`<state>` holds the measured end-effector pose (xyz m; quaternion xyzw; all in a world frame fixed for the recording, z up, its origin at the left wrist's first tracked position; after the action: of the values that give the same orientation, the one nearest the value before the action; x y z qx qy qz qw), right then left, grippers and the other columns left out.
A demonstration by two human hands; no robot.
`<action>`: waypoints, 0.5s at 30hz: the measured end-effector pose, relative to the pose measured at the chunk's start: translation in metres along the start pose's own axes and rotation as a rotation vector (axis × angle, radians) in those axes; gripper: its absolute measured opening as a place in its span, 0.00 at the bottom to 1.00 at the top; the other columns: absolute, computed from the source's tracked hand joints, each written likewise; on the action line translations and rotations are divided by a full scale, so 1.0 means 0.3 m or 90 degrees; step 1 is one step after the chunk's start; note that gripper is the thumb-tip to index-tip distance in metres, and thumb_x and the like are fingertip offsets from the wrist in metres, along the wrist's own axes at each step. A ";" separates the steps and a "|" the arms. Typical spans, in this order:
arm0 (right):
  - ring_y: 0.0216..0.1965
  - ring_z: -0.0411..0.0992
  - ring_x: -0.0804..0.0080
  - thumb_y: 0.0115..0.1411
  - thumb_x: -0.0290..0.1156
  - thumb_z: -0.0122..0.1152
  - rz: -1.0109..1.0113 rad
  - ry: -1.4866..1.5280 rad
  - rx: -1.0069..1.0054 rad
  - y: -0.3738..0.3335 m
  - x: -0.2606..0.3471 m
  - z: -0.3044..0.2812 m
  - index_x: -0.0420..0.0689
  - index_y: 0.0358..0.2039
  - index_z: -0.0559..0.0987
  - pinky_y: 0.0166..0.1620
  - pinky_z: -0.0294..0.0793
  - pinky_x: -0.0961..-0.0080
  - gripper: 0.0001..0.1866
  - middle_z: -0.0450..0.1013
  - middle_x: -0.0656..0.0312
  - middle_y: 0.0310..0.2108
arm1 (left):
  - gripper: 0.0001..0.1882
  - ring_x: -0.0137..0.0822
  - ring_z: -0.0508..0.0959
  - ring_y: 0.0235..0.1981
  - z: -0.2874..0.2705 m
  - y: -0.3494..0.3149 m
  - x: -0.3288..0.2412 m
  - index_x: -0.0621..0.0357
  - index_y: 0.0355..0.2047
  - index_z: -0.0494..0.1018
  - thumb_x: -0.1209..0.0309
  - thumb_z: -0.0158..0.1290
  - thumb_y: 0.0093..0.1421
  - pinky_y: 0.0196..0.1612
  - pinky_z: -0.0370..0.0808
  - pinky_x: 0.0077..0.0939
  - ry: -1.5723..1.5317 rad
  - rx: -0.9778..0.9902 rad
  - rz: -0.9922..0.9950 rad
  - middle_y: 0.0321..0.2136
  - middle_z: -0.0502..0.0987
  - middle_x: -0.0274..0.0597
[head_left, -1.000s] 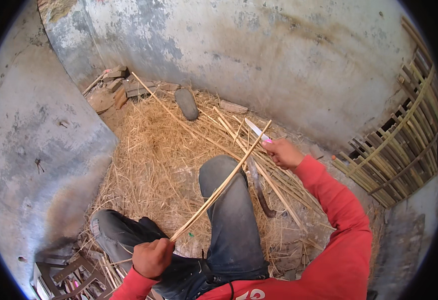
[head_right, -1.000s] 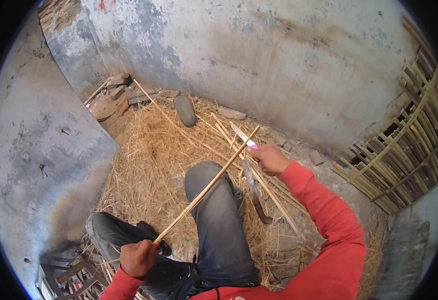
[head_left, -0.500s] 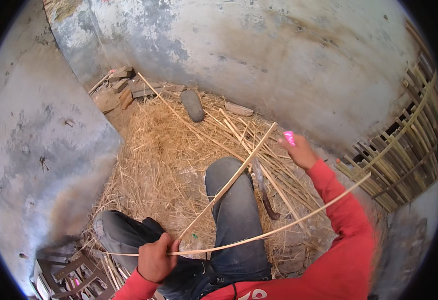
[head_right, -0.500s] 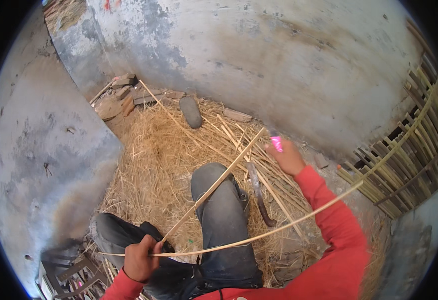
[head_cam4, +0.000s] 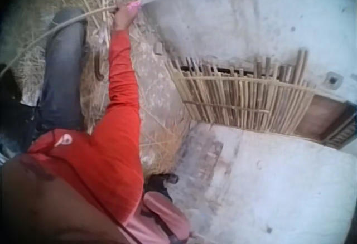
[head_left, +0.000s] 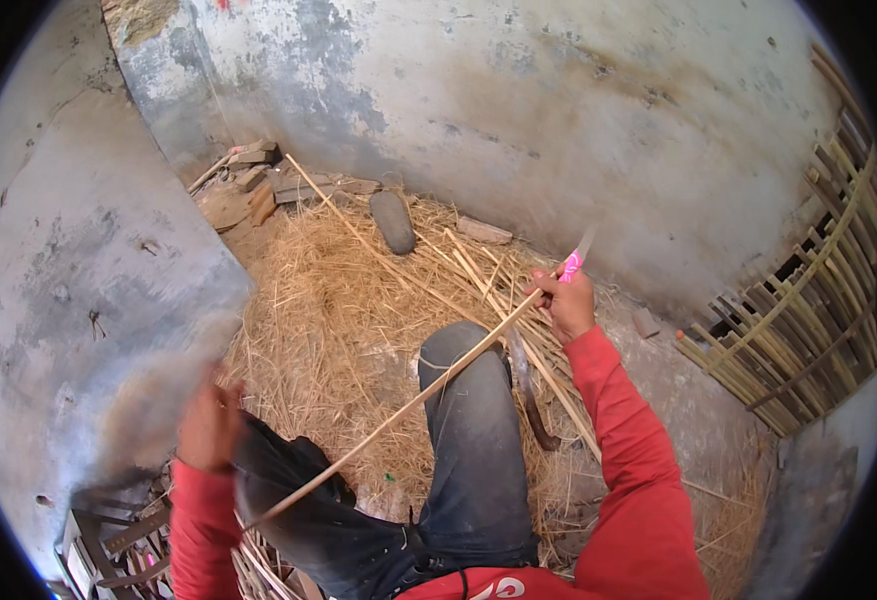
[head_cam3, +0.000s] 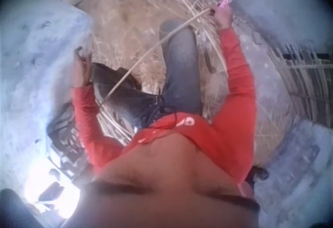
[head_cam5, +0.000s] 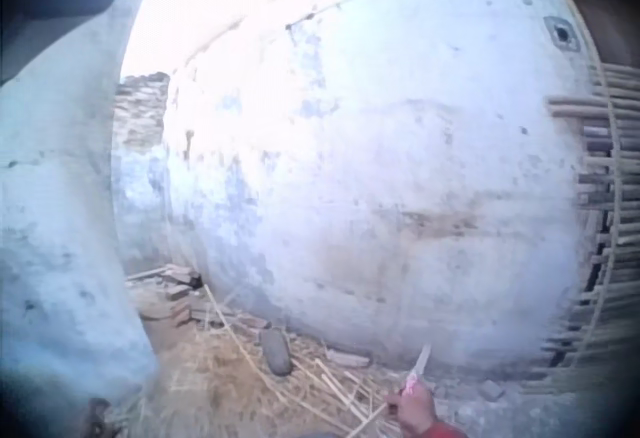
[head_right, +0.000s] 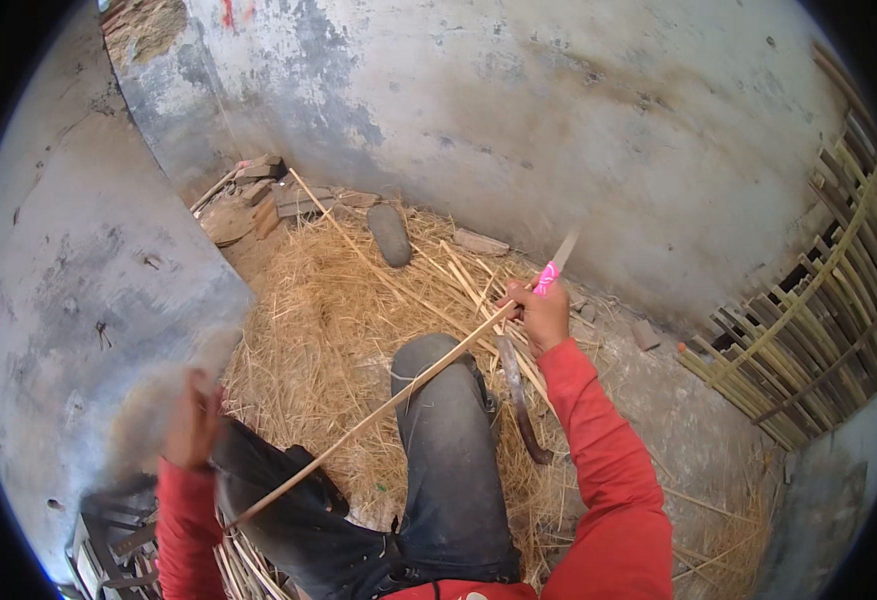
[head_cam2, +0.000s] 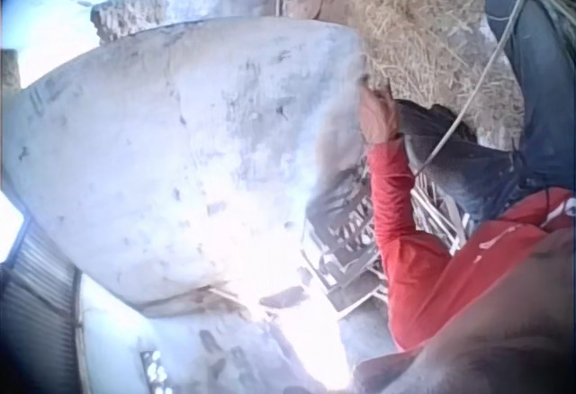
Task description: The person strips thin layers from bamboo sticks using a small knife.
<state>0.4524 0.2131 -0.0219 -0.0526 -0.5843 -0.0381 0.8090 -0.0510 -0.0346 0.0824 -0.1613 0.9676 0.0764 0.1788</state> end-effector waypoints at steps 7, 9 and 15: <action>0.30 0.80 0.65 0.63 0.20 0.62 -0.052 0.075 0.022 0.002 0.039 0.042 0.44 0.40 0.65 0.25 0.73 0.77 0.13 0.77 0.46 0.42 | 0.40 0.50 0.79 0.53 0.114 -0.146 -0.167 0.66 0.70 0.54 0.56 0.57 0.67 0.57 0.75 0.38 -0.250 0.329 0.172 0.56 0.74 0.61; 0.31 0.80 0.63 0.64 0.22 0.62 -0.074 0.092 0.038 0.023 0.072 0.069 0.43 0.38 0.66 0.26 0.74 0.75 0.12 0.77 0.45 0.42 | 0.34 0.42 0.84 0.36 0.241 -0.242 -0.309 0.62 0.68 0.60 0.58 0.55 0.69 0.43 0.79 0.33 -0.363 0.414 0.209 0.42 0.83 0.51; 0.38 0.76 0.51 0.69 0.43 0.59 -0.663 -0.624 -0.072 -0.129 0.324 0.350 0.36 0.30 0.76 0.40 0.70 0.57 0.20 0.76 0.43 0.38 | 0.20 0.20 0.69 0.23 0.379 -0.228 -0.290 0.62 0.64 0.68 0.69 0.44 0.75 0.28 0.68 0.19 -0.614 0.423 0.034 0.22 0.67 0.27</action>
<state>0.3794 0.1885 0.1046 0.1804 -0.8266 -0.4215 0.3264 0.0856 -0.0505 0.0033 -0.0194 0.7525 -0.1617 0.6381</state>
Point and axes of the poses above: each hand's wrist, its own y-axis towards the middle knuckle, its own z-axis out of the palm, x = y × z, the point moved 7 cm from there along y, towards the middle knuckle
